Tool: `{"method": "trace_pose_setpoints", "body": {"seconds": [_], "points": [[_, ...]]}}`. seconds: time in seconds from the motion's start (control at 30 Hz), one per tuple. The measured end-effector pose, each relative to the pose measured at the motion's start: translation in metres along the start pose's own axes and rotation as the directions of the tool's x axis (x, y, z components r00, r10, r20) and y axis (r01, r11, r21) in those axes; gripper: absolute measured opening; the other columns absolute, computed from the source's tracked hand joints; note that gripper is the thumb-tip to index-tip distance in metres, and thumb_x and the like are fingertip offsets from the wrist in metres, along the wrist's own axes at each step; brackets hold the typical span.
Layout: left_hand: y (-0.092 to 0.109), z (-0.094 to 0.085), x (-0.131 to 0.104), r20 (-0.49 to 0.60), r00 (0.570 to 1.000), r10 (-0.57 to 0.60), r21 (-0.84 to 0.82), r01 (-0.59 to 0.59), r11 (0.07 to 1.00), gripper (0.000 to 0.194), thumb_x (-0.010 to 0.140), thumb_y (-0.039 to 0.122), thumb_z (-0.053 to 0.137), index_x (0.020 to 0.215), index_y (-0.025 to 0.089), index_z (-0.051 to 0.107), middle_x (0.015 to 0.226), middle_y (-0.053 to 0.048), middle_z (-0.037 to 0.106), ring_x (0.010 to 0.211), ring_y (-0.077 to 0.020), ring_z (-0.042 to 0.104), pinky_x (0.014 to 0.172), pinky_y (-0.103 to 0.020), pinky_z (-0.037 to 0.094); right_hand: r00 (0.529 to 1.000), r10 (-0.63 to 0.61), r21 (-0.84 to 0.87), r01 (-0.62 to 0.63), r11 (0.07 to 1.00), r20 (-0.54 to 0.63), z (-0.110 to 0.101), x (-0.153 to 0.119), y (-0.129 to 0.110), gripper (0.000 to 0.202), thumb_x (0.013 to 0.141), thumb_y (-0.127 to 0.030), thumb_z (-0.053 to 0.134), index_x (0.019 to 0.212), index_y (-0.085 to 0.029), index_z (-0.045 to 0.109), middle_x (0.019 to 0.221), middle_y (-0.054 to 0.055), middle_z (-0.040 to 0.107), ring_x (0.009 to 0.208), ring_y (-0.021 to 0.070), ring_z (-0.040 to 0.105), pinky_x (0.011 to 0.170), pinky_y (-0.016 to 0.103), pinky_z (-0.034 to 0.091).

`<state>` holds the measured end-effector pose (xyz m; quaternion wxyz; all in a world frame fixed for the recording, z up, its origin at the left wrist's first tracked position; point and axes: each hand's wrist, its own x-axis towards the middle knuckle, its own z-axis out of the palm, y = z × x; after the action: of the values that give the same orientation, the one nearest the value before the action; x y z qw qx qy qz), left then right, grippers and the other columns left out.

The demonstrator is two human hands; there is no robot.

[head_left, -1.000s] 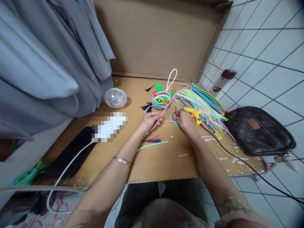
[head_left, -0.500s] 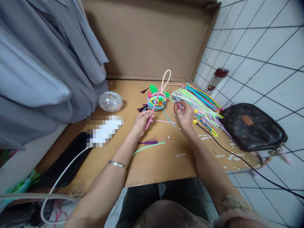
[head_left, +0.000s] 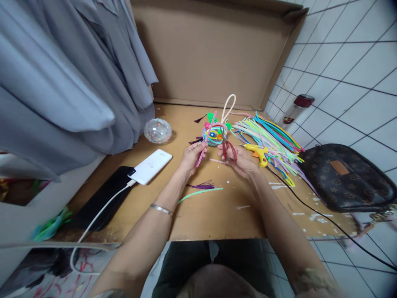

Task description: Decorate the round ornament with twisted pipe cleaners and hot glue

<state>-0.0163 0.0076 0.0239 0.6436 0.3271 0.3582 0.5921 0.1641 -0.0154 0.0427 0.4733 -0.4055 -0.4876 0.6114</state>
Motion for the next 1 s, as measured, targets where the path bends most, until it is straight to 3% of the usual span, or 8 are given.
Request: {"method": "trace_pose_setpoints", "body": {"seconds": [0.13,0.33,0.53,0.7,0.8,1.0], "points": [[0.002,-0.004,0.002,0.012,1.000,0.026,-0.013,-0.026,1.000,0.026,0.068,0.028,0.086,0.071,0.011,0.066,0.055,0.003,0.059,0.044,-0.0039,0.047,0.047,-0.017,0.039,0.999,0.050,-0.213,-0.050,0.976,-0.009,0.017,-0.003,0.001,0.057,0.043,-0.051,0.096,0.081,-0.017,0.072,0.070,-0.004,0.064,0.063,0.0078,0.051,0.061,0.022,0.040],[0.004,-0.008,0.004,0.021,0.998,0.051,0.006,-0.051,0.999,0.025,0.072,0.028,0.084,0.070,0.011,0.066,0.055,0.003,0.057,0.044,-0.0034,0.045,0.048,-0.017,0.038,0.996,0.075,-0.379,-0.091,0.921,-0.057,0.022,0.000,0.011,0.062,0.048,-0.070,0.085,0.073,-0.016,0.068,0.057,-0.006,0.050,0.055,0.0068,0.036,0.053,0.025,0.022],[0.004,-0.005,0.003,0.015,0.999,0.038,0.018,-0.038,0.999,0.021,0.072,0.024,0.081,0.067,0.011,0.065,0.050,0.005,0.051,0.042,-0.0027,0.039,0.045,-0.016,0.032,0.993,0.119,-0.337,-0.112,0.935,0.000,0.019,0.000,0.011,0.056,0.055,-0.069,0.084,0.064,-0.018,0.063,0.055,-0.005,0.052,0.052,0.0067,0.042,0.054,0.024,0.030],[0.004,-0.002,-0.001,0.099,0.995,-0.028,0.114,0.017,0.993,0.022,0.071,0.025,0.081,0.064,0.012,0.065,0.048,0.004,0.049,0.041,-0.0034,0.037,0.044,-0.018,0.031,0.989,0.148,-0.283,-0.139,0.949,0.011,0.017,0.001,0.012,0.057,0.051,-0.067,0.087,0.067,-0.017,0.065,0.058,-0.004,0.057,0.049,0.0060,0.045,0.051,0.023,0.033],[0.005,-0.002,-0.003,0.131,0.991,-0.030,0.133,0.013,0.991,0.022,0.072,0.026,0.081,0.066,0.012,0.066,0.049,0.003,0.052,0.042,-0.0041,0.041,0.045,-0.018,0.034,0.991,0.131,-0.254,-0.123,0.959,0.018,0.015,0.001,0.013,0.057,0.052,-0.066,0.088,0.069,-0.016,0.067,0.058,-0.004,0.058,0.048,0.0053,0.045,0.049,0.022,0.034],[0.005,0.000,-0.004,0.081,0.996,-0.039,0.144,0.027,0.989,0.020,0.074,0.027,0.078,0.069,0.013,0.064,0.056,0.000,0.064,0.043,-0.0069,0.051,0.047,-0.020,0.039,0.995,0.104,-0.234,-0.102,0.967,-0.003,0.017,0.001,0.014,0.057,0.051,-0.066,0.089,0.073,-0.016,0.070,0.056,-0.004,0.058,0.047,0.0058,0.045,0.047,0.022,0.034]]}}
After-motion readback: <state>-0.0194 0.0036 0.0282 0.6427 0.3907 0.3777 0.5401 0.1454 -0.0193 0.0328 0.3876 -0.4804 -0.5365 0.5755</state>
